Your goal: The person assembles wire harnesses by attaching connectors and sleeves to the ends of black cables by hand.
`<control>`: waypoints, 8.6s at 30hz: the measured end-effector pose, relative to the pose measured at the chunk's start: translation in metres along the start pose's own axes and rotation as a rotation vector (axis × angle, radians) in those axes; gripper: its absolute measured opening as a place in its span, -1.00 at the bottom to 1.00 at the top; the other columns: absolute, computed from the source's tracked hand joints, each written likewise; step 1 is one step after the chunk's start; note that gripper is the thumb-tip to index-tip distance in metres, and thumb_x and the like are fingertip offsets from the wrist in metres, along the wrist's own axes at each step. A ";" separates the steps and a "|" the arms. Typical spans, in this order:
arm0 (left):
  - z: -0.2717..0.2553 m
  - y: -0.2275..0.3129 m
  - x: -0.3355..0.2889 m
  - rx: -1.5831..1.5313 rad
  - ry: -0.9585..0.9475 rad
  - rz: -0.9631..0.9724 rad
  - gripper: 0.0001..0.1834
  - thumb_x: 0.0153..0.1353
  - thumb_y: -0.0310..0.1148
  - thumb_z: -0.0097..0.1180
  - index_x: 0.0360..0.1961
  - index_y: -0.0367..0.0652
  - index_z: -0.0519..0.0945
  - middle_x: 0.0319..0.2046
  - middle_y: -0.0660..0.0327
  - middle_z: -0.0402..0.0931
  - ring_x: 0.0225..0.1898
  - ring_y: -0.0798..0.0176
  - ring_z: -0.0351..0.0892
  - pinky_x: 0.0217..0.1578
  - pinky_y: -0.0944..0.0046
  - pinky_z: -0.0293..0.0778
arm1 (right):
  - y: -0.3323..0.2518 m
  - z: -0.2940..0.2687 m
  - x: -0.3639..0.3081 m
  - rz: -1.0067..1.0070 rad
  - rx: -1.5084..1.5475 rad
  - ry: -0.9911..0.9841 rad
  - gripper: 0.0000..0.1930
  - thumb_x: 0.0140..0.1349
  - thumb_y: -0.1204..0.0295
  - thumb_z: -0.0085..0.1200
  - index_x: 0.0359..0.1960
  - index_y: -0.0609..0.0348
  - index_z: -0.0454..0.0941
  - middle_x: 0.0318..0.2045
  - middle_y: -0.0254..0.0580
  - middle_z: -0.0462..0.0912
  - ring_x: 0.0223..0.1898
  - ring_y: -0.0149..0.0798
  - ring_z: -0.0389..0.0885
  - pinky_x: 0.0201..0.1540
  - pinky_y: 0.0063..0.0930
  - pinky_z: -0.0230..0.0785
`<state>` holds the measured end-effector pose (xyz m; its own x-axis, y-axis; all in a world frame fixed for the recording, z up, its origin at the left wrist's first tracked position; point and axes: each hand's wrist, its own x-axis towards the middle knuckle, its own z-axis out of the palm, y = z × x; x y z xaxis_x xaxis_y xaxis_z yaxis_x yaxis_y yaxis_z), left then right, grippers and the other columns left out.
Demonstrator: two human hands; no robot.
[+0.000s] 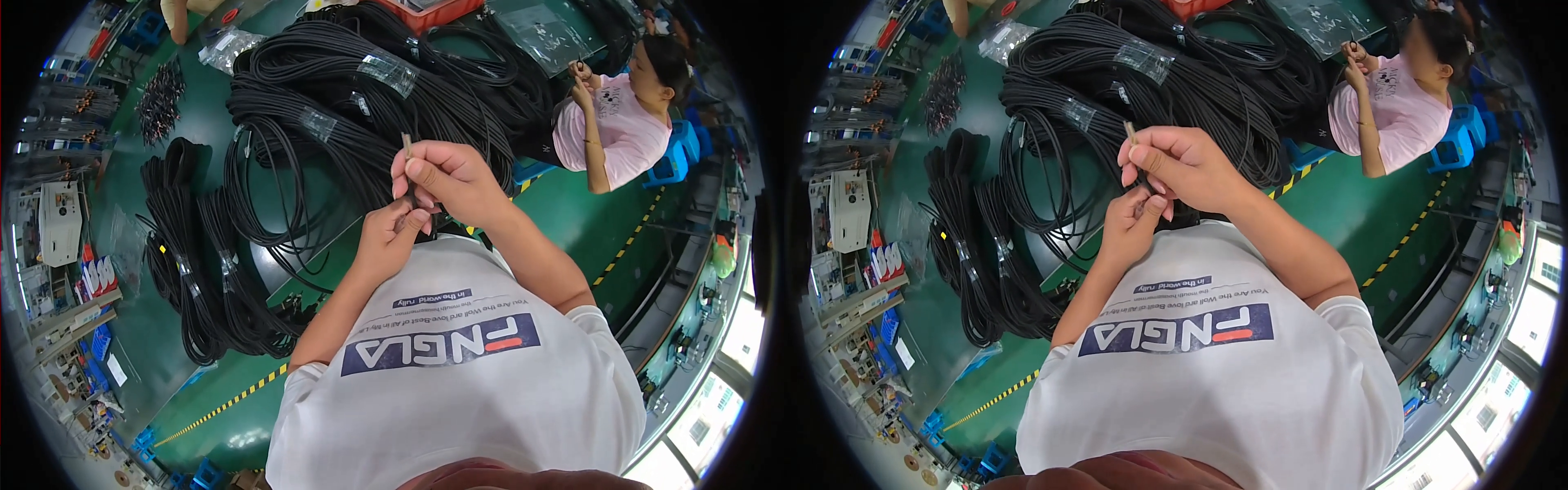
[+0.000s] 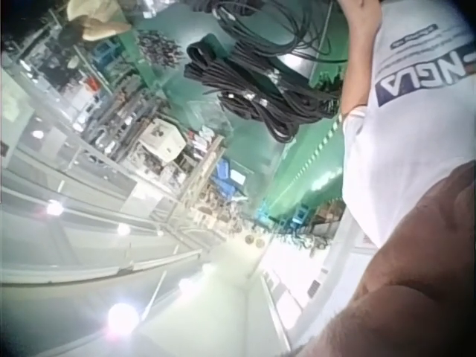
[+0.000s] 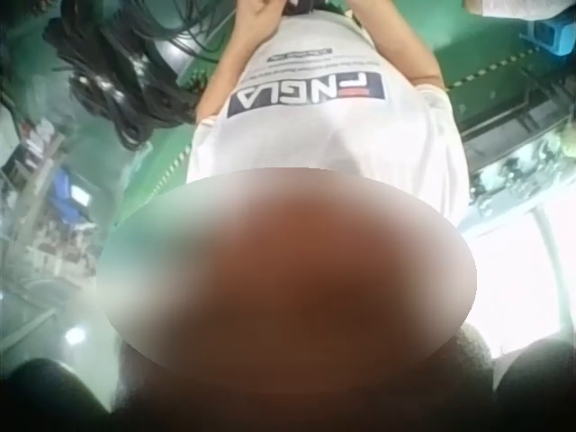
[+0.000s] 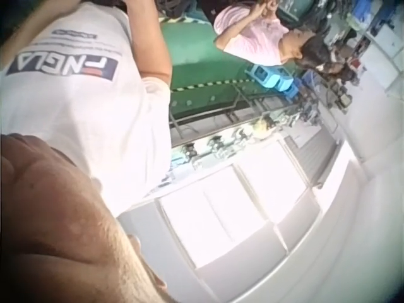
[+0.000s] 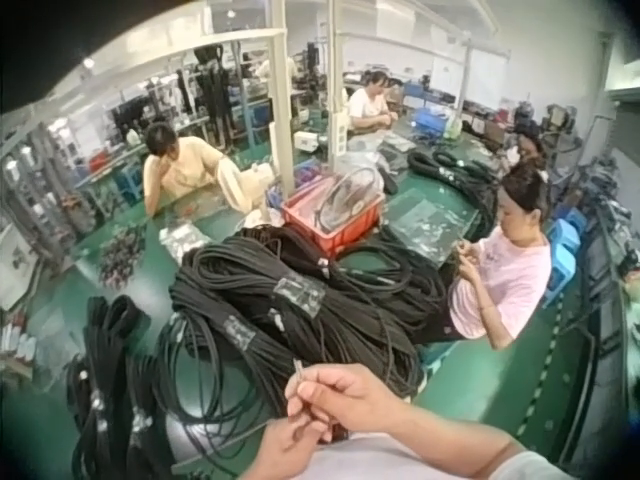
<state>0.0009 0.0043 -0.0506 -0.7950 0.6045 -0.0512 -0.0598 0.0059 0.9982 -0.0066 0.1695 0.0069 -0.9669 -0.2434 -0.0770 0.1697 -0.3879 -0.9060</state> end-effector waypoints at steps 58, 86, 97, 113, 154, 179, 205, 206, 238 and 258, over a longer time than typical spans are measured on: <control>-0.012 0.051 0.020 0.066 0.332 0.129 -0.75 0.37 -0.38 -0.06 -0.06 -0.32 0.52 -0.04 0.03 0.55 -0.39 0.46 0.49 -0.39 0.50 0.38 | 0.017 -0.006 -0.002 -0.403 -0.755 0.033 -0.81 0.27 0.42 0.02 -0.18 0.29 0.51 -0.38 -0.08 0.54 -0.34 -0.04 0.52 -0.27 -0.32 0.40; -0.158 0.050 -0.016 -0.272 0.902 0.351 -0.77 0.38 -0.27 -0.05 -0.23 -0.25 0.47 -0.32 0.09 0.59 -0.77 0.61 0.05 -0.78 0.54 -0.07 | 0.023 -0.117 0.047 -0.597 -1.789 0.252 -0.58 -0.02 0.55 0.13 -0.03 0.10 0.51 0.04 -0.16 0.48 0.17 -0.03 0.34 0.24 -0.13 0.18; -0.123 0.031 -0.004 -0.605 0.662 0.220 -0.70 0.38 -0.21 -0.07 -0.13 -0.26 0.49 -0.30 0.14 0.58 -0.78 0.59 0.01 -0.78 0.54 -0.07 | 0.064 0.018 0.035 -0.331 -0.949 -0.220 -0.61 0.24 0.30 0.07 0.05 0.25 0.45 -0.17 -0.01 0.60 -0.22 -0.01 0.59 -0.16 -0.26 0.45; -0.074 0.024 0.005 -1.210 0.311 -0.085 -0.59 0.38 0.00 -0.17 -0.20 -0.17 0.44 -0.29 0.21 0.39 -0.51 0.42 0.25 -0.60 0.50 0.19 | 0.046 0.033 0.030 -0.751 -0.905 0.098 -0.77 0.01 0.57 0.23 -0.24 0.16 0.60 -0.38 -0.22 0.57 -0.33 -0.19 0.53 -0.28 -0.38 0.40; -0.023 0.037 0.006 0.065 0.267 -0.167 -0.59 0.44 -0.11 -0.26 -0.15 -0.26 0.47 -0.65 0.37 0.31 -0.62 0.52 0.22 -0.58 0.46 0.18 | -0.023 0.005 0.031 -0.071 0.064 0.146 -0.68 0.25 0.50 0.05 0.00 0.42 0.41 -0.29 -0.11 0.62 -0.47 -0.44 0.58 -0.37 -0.62 0.49; -0.011 0.052 0.003 0.358 0.086 -0.174 -0.65 0.42 -0.16 -0.22 -0.17 -0.24 0.47 -0.69 0.26 0.26 -0.62 0.32 0.26 -0.52 0.31 0.23 | -0.024 -0.021 0.055 -0.032 0.125 -0.179 -0.68 0.28 0.37 0.09 0.00 0.30 0.49 -0.34 -0.32 0.57 -0.40 -0.58 0.43 -0.40 -0.72 0.28; -0.014 0.055 -0.002 0.172 -0.002 -0.248 -0.58 0.42 -0.08 -0.24 -0.21 -0.24 0.49 -0.66 0.34 0.29 -0.57 0.45 0.26 -0.50 0.39 0.24 | -0.021 -0.029 0.051 -0.071 0.184 -0.297 -0.68 0.27 0.39 0.10 -0.01 0.32 0.50 -0.34 -0.30 0.60 -0.39 -0.56 0.47 -0.35 -0.69 0.34; -0.012 0.056 -0.002 0.165 -0.002 -0.235 -0.57 0.42 -0.07 -0.24 -0.20 -0.25 0.49 -0.65 0.34 0.30 -0.57 0.45 0.26 -0.50 0.39 0.24 | -0.021 -0.028 0.050 -0.070 0.184 -0.297 -0.68 0.27 0.39 0.10 -0.01 0.32 0.50 -0.34 -0.30 0.60 -0.39 -0.56 0.47 -0.35 -0.69 0.34; -0.014 0.074 0.000 -0.347 0.116 -0.204 -0.65 0.44 -0.14 -0.25 -0.26 -0.22 0.40 -0.59 0.33 0.37 -0.76 0.61 0.07 -0.75 0.57 -0.03 | -0.010 -0.012 0.028 -0.208 -0.103 -0.295 -0.89 0.24 0.53 0.10 -0.25 0.31 0.59 -0.41 -0.28 0.58 -0.39 -0.46 0.56 -0.30 -0.61 0.43; -0.014 0.075 0.001 -0.492 0.029 -0.243 -0.76 0.43 -0.24 -0.24 -0.26 -0.16 0.40 -0.68 0.46 0.11 -0.75 0.62 -0.06 -0.76 0.55 -0.10 | -0.016 -0.015 0.025 -0.097 0.112 -0.099 -0.75 0.24 0.44 0.14 -0.10 0.29 0.52 -0.30 -0.14 0.67 -0.29 -0.48 0.59 -0.25 -0.65 0.40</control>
<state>-0.0129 -0.0062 0.0233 -0.7386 0.6103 -0.2864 -0.5138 -0.2345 0.8252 -0.0364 0.1826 0.0132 -0.9573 -0.2840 0.0544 0.1025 -0.5092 -0.8545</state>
